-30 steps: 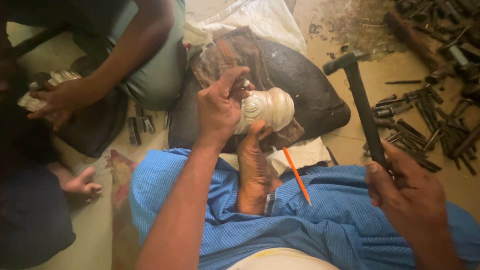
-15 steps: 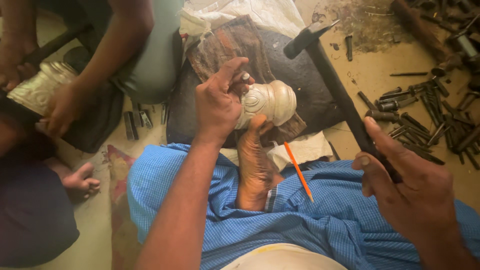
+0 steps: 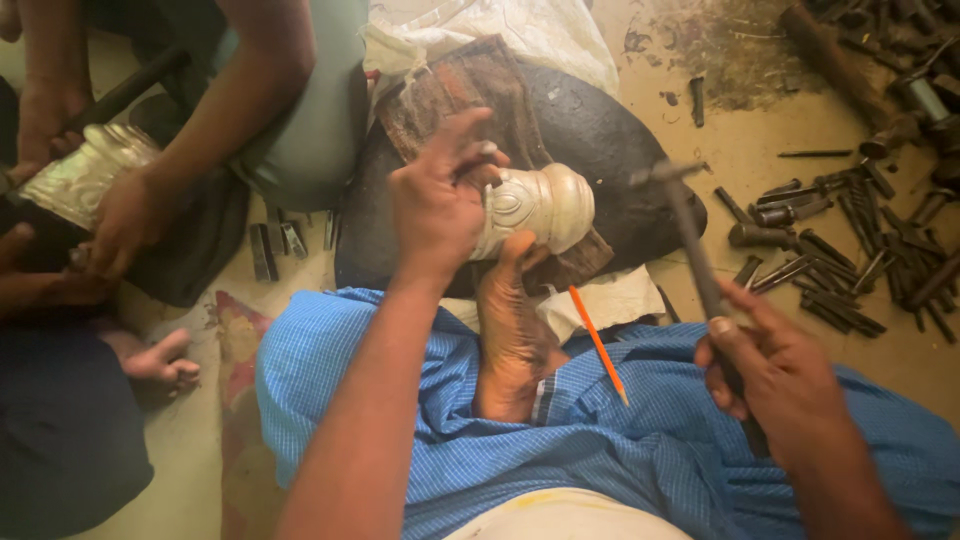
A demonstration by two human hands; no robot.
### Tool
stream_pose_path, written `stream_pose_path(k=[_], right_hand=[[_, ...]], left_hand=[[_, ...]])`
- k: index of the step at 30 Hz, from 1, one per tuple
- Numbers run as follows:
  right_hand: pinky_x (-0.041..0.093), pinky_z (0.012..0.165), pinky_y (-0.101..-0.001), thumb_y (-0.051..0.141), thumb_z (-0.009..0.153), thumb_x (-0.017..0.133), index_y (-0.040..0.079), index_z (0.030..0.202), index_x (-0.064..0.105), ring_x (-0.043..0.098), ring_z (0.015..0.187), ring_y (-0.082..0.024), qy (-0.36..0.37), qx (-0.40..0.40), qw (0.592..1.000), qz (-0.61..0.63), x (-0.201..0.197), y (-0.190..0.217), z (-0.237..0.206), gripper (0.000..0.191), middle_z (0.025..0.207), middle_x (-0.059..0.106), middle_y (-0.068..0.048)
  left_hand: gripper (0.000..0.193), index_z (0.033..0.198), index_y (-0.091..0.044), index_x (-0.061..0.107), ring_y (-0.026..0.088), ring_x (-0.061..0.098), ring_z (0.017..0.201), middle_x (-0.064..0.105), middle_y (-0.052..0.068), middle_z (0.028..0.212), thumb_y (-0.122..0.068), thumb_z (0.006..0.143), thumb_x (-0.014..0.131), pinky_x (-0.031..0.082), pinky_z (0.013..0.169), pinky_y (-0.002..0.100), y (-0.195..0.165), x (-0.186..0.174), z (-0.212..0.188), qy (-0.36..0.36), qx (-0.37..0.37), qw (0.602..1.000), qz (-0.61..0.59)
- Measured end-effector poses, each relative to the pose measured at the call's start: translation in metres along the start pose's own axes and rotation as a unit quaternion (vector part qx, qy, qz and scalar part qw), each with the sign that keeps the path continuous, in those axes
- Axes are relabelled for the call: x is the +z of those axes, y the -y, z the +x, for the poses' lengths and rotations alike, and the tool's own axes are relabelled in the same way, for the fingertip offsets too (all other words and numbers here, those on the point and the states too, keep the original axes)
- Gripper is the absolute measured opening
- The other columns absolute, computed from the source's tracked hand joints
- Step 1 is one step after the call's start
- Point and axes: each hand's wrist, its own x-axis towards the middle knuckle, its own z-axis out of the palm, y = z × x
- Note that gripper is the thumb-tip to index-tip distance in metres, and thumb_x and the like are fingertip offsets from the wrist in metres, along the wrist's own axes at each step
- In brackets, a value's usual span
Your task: The person sits on the floor and uses their bare foot to hold a white cylindrical object steady while carving it with a chisel and hammer. They repeatedly strike the chisel to shape the object, occasionally rotating it to work on different sections.
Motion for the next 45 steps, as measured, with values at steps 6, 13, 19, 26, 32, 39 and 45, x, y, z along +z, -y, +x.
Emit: stream_pose_path(k=[6,13,19,26,32,39,45], right_hand=[[0.033,0.035,-0.026,0.012,0.098,0.059,0.005,0.138,0.06,0.046,0.046,-0.013,0.029,0.068,0.996,0.041,0.006,-0.048,0.031,0.041,0.071,0.06,-0.008],[0.034,0.035,-0.025,0.013,0.097,0.059,0.003,0.135,0.061,0.047,0.046,-0.012,0.051,0.041,0.997,0.032,0.007,-0.061,0.037,0.04,0.071,0.061,-0.008],[0.034,0.036,-0.0248,0.014,0.097,0.06,0.001,0.135,0.061,0.048,0.047,-0.012,0.055,0.047,0.997,0.033,0.007,-0.058,0.038,0.04,0.071,0.062,-0.009],[0.035,0.035,-0.0245,0.013,0.096,0.06,0.001,0.136,0.061,0.049,0.047,-0.012,0.053,0.039,0.997,0.039,0.008,-0.058,0.039,0.041,0.072,0.062,-0.009],[0.035,0.036,-0.0246,0.013,0.096,0.061,0.001,0.136,0.06,0.05,0.048,-0.012,0.056,0.04,0.996,0.049,0.007,-0.062,0.042,0.042,0.072,0.062,-0.009],[0.046,0.046,-0.0249,0.014,0.096,0.06,0.003,0.14,0.057,0.059,0.061,-0.013,0.069,0.032,0.996,0.036,0.006,-0.064,0.043,0.046,0.084,0.067,-0.009],[0.051,0.05,-0.0256,0.016,0.096,0.058,0.006,0.145,0.053,0.064,0.065,-0.015,0.079,0.09,0.993,0.025,0.002,-0.053,0.043,0.05,0.088,0.071,-0.009]], left_hand=[[0.032,0.122,0.003,0.063,0.024,0.075,0.082,0.073,0.013,0.098,0.001,0.091,0.071,0.068,0.073,0.038,-0.005,-0.016,0.006,-0.072,-0.244,0.897,-0.362],[0.035,0.12,0.008,0.063,0.023,0.075,0.08,0.073,0.014,0.094,-0.006,0.09,0.074,0.068,0.072,0.037,-0.009,-0.022,-0.002,-0.073,-0.262,0.869,-0.414],[0.037,0.119,0.007,0.064,0.02,0.074,0.078,0.074,0.012,0.091,-0.005,0.087,0.078,0.066,0.07,0.034,-0.014,-0.021,-0.005,-0.084,-0.272,0.866,-0.412],[0.032,0.114,0.007,0.066,0.019,0.074,0.076,0.074,0.01,0.09,-0.004,0.086,0.078,0.067,0.068,0.033,-0.021,-0.021,-0.005,-0.092,-0.269,0.875,-0.391],[0.032,0.114,0.003,0.069,0.016,0.072,0.076,0.072,0.007,0.089,0.001,0.084,0.08,0.067,0.066,0.033,-0.024,-0.021,-0.004,-0.092,-0.246,0.898,-0.352],[0.033,0.124,-0.005,0.074,0.011,0.07,0.084,0.073,0.004,0.098,0.006,0.092,0.076,0.065,0.077,0.029,-0.018,-0.017,0.001,-0.044,-0.112,0.972,-0.204],[0.045,0.129,-0.014,0.07,0.007,0.075,0.089,0.079,0.004,0.097,0.004,0.088,0.076,0.064,0.081,0.024,-0.012,-0.005,0.009,-0.001,-0.034,0.999,-0.038]])
